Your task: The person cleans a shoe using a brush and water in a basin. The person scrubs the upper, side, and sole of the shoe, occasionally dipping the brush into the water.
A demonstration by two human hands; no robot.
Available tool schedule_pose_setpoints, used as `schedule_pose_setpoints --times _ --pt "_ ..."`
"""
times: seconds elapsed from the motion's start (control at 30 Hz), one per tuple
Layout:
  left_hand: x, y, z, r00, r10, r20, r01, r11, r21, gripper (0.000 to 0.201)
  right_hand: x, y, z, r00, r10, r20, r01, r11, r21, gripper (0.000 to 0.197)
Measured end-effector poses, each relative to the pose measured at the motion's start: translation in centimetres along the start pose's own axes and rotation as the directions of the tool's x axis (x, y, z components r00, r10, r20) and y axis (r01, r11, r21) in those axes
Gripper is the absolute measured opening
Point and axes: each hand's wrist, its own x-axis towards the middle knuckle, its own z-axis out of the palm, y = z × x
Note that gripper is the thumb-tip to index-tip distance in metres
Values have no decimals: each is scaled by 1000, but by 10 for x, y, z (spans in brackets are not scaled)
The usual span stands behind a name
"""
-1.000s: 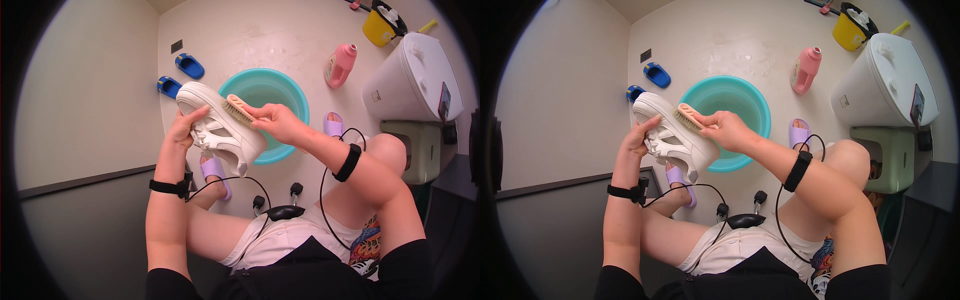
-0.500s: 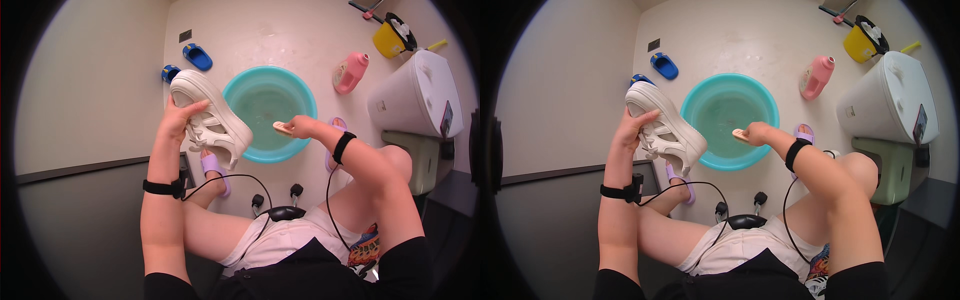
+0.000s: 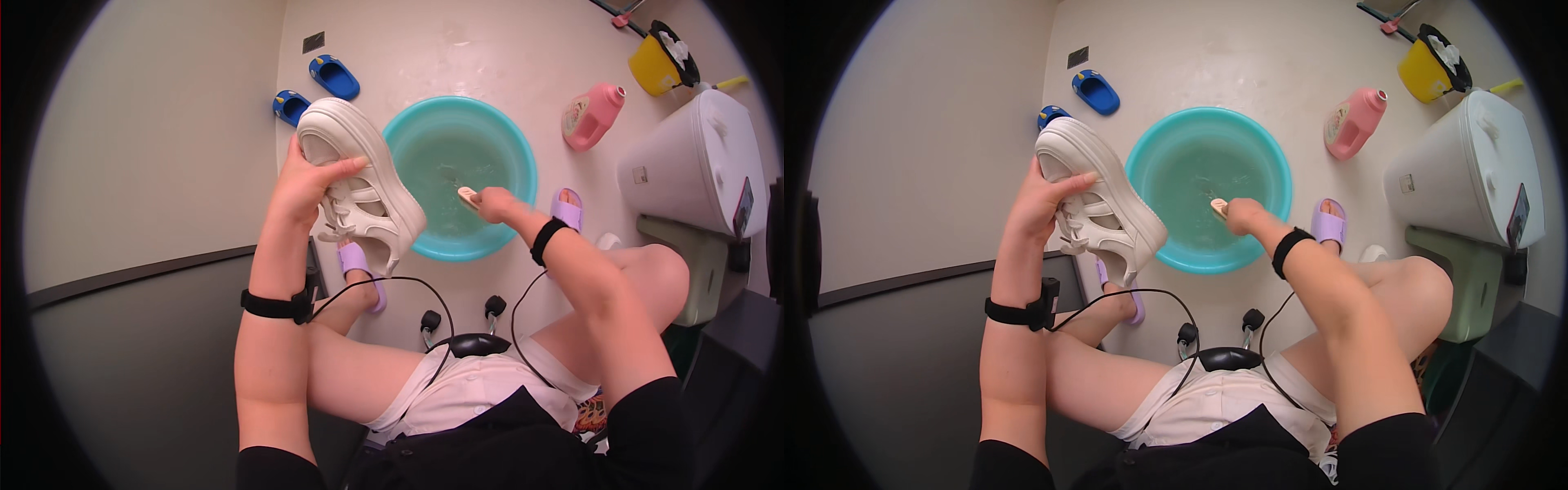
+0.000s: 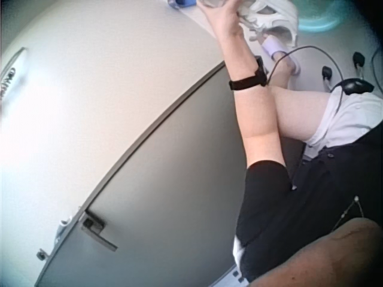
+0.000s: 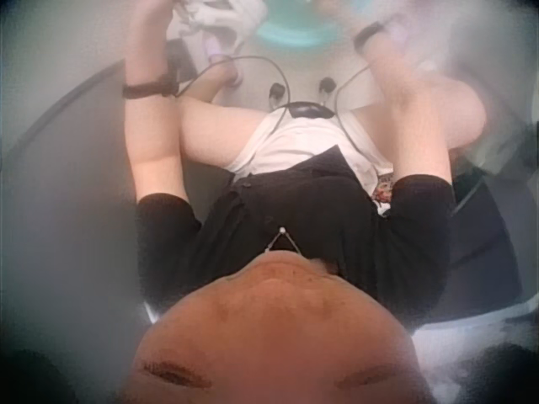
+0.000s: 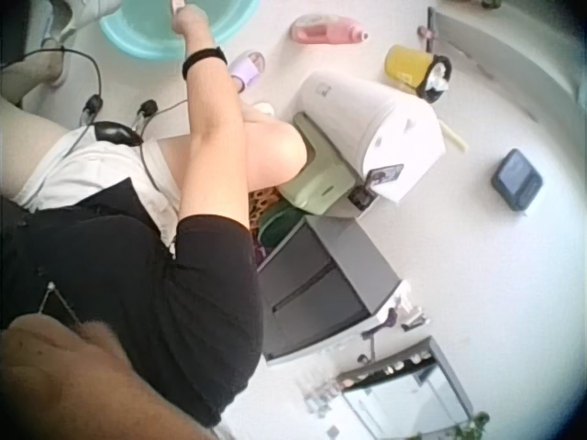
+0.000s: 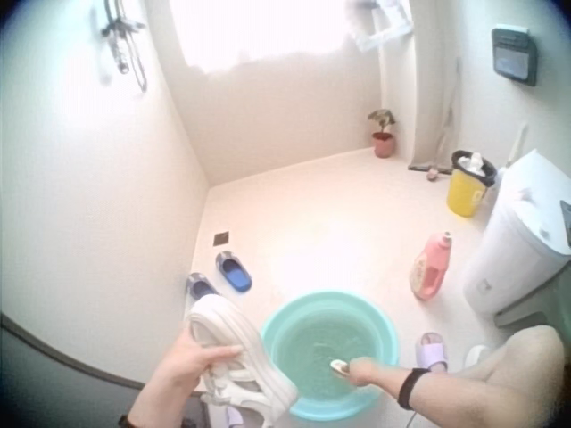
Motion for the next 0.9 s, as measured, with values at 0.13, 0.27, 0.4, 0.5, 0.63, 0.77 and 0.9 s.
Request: schedule_pose_setpoints --times 0.13,0.27,0.4,0.5,0.63,0.77,0.9 --pt "-2 -1 8 1000 14 12 -14 1000 22 80 -62 -6 -53 982 -79 -174 170 774 610 53" --pt "-5 3 18 999 17 38 -20 998 57 82 -139 -31 -110 981 -124 -151 194 548 814 51" --pt "-7 -4 30 992 16 123 -27 996 84 85 -165 -48 -117 875 -230 -426 483 368 794 50" --pt "-11 -14 41 984 -5 180 -12 995 94 87 -148 -54 -101 654 -241 -717 756 246 607 51" --pt "-11 -19 46 969 -56 239 35 995 92 90 -147 -67 -94 626 -211 -750 756 400 519 57" --pt "-3 -15 46 980 -6 201 15 999 -43 83 -141 -65 -81 597 -214 -773 758 464 458 64" --pt "2 -11 37 986 -4 166 24 993 -118 75 -140 -61 -75 594 -238 -769 756 493 431 66"
